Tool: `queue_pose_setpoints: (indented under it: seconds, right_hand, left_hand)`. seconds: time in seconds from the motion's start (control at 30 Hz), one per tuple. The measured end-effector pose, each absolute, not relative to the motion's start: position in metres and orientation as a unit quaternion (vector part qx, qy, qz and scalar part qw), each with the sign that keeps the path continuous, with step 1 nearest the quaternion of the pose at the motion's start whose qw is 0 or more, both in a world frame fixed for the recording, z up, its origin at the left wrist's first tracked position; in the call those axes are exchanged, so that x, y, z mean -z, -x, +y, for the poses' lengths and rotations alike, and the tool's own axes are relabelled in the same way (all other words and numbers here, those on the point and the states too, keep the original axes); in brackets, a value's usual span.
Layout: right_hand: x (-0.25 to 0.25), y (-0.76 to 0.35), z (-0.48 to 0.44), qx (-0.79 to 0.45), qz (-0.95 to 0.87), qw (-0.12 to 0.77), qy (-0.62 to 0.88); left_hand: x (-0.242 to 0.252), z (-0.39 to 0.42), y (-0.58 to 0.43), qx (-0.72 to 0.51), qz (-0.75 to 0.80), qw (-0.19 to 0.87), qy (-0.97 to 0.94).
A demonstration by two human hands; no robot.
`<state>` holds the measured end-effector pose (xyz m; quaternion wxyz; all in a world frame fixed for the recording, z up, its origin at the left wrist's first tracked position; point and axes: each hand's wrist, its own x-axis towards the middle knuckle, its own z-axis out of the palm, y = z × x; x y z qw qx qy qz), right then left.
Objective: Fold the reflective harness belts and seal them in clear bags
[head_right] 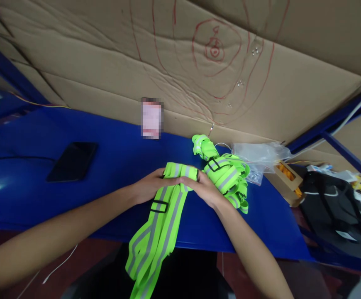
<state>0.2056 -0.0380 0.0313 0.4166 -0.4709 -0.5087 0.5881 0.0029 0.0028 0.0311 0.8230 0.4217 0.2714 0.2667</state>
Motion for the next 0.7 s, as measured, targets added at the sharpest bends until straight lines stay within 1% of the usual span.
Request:
queue_pose_setpoints:
  seconds: [0.17, 0.33, 0.5, 0.63, 0.7]
  right_hand:
    - [-0.026, -0.203, -0.032, -0.566, -0.523, 0.428, 0.471]
    - [-0.016, -0.205, -0.038, -0.600, -0.481, 0.433, 0.470]
    - [-0.018, -0.203, -0.045, -0.620, -0.453, 0.446, 0.460]
    - [-0.025, -0.201, -0.050, -0.602, -0.448, 0.477, 0.457]
    - [-0.028, -0.203, -0.052, -0.561, -0.455, 0.502, 0.476]
  left_hand:
    - [-0.032, 0.007, 0.000, -0.263, 0.272, 0.823, -0.423]
    - [-0.028, 0.007, 0.001, -0.216, 0.256, 0.841, -0.425]
    - [-0.021, 0.004, -0.001, -0.183, 0.250, 0.851, -0.425]
    - [-0.017, 0.001, -0.003, -0.136, 0.190, 0.898, -0.372]
    - [-0.016, 0.000, -0.004, -0.121, 0.149, 0.914, -0.357]
